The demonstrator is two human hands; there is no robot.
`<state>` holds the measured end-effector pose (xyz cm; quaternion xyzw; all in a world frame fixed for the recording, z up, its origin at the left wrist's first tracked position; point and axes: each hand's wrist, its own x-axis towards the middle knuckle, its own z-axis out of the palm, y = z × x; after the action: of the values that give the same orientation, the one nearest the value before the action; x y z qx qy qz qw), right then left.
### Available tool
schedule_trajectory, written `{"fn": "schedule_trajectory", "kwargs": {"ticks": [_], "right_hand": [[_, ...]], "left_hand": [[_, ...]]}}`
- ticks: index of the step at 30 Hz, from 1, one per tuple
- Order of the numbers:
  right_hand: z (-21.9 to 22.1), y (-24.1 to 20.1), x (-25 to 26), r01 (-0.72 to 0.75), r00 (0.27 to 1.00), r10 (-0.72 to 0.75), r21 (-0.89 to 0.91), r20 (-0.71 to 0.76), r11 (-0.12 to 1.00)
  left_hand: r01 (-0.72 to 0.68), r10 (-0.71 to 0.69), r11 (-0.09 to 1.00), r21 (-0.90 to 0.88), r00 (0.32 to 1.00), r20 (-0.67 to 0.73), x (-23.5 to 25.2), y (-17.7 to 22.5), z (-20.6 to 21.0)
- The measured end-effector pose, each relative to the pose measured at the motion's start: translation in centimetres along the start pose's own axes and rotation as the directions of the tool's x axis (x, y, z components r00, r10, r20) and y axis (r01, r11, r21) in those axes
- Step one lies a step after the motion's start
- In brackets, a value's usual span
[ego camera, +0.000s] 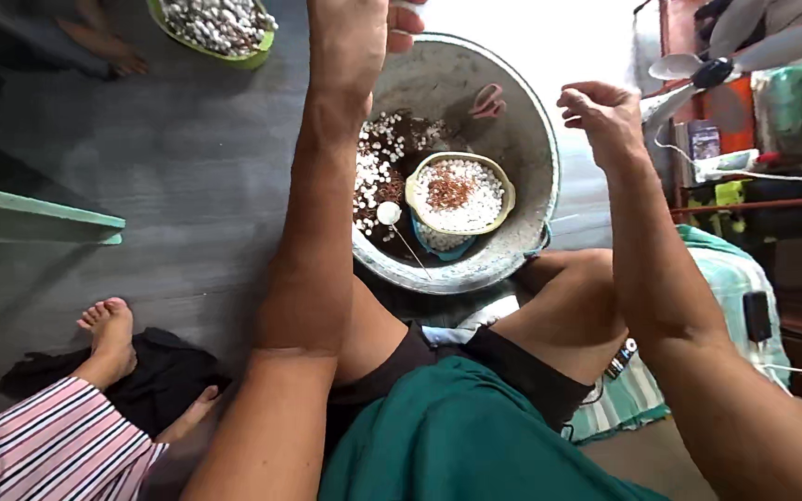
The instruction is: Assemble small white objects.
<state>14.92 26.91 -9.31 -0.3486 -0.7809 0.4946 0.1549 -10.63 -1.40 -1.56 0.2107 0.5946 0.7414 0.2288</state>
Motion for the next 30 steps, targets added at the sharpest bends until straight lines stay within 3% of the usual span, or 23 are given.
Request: {"fn": "schedule_trajectory", "kwargs": {"ticks": [4,7,9,11,15,17,20,23,26,30], "right_hand": [[-2.1,2.0,-3.7,-0.052,0.997,0.058,0.101,-0.053,0.994],[-1.6,3.1,-3.9,-0.088,0.996,0.09,0.081,-0.019,0.993],[-1.6,2.6,-3.6,-0.025,1.0,0.024,0.033,0.004,0.999],[-2.0,2.2,-3.1,0.049,0.999,-0.049,-0.012,-0.023,0.999],[-2.6,1.5,-2.6,0.075,0.991,-0.083,-0.077,-0.106,0.994],[-3.0,1.2,-2.2,0.09,0.985,-0.111,-0.152,-0.135,0.984],[-3.2,1.3,-2.2,0.089,0.98,-0.122,-0.202,-0.159,0.975],[-3.5,1.9,-2.4,0.096,0.978,-0.142,-0.279,-0.152,0.956],[-4.2,2.2,-2.7,0.077,0.984,-0.123,-0.313,-0.131,0.947],[-5.2,2.3,-2.7,0.061,0.987,-0.104,-0.307,-0.126,0.95]], "left_hand": [[0.015,-0.021,0.999,0.046,0.99,0.138,-0.2,-1.5,2.3],[-0.001,-0.011,0.997,0.08,0.987,0.16,0.1,-2.9,2.9],[0.016,-0.035,0.991,0.135,0.99,0.135,0.4,-3.5,3.1],[0.004,-0.059,0.963,0.271,0.979,0.194,1.0,-4.7,3.6],[0.018,-0.238,0.836,0.549,0.913,0.331,3.7,-11.5,5.6],[-0.029,-0.239,0.766,0.643,0.915,0.325,6.0,-16.5,6.9],[-0.191,-0.126,0.601,0.776,0.936,0.327,9.7,-22.1,8.2],[-0.317,-0.054,0.387,0.866,0.93,0.364,13.8,-25.1,9.3],[-0.329,-0.125,0.15,0.932,0.929,0.348,16.3,-26.0,10.3],[-0.272,-0.057,-0.092,0.958,0.962,0.268,17.5,-26.4,11.1]]}}
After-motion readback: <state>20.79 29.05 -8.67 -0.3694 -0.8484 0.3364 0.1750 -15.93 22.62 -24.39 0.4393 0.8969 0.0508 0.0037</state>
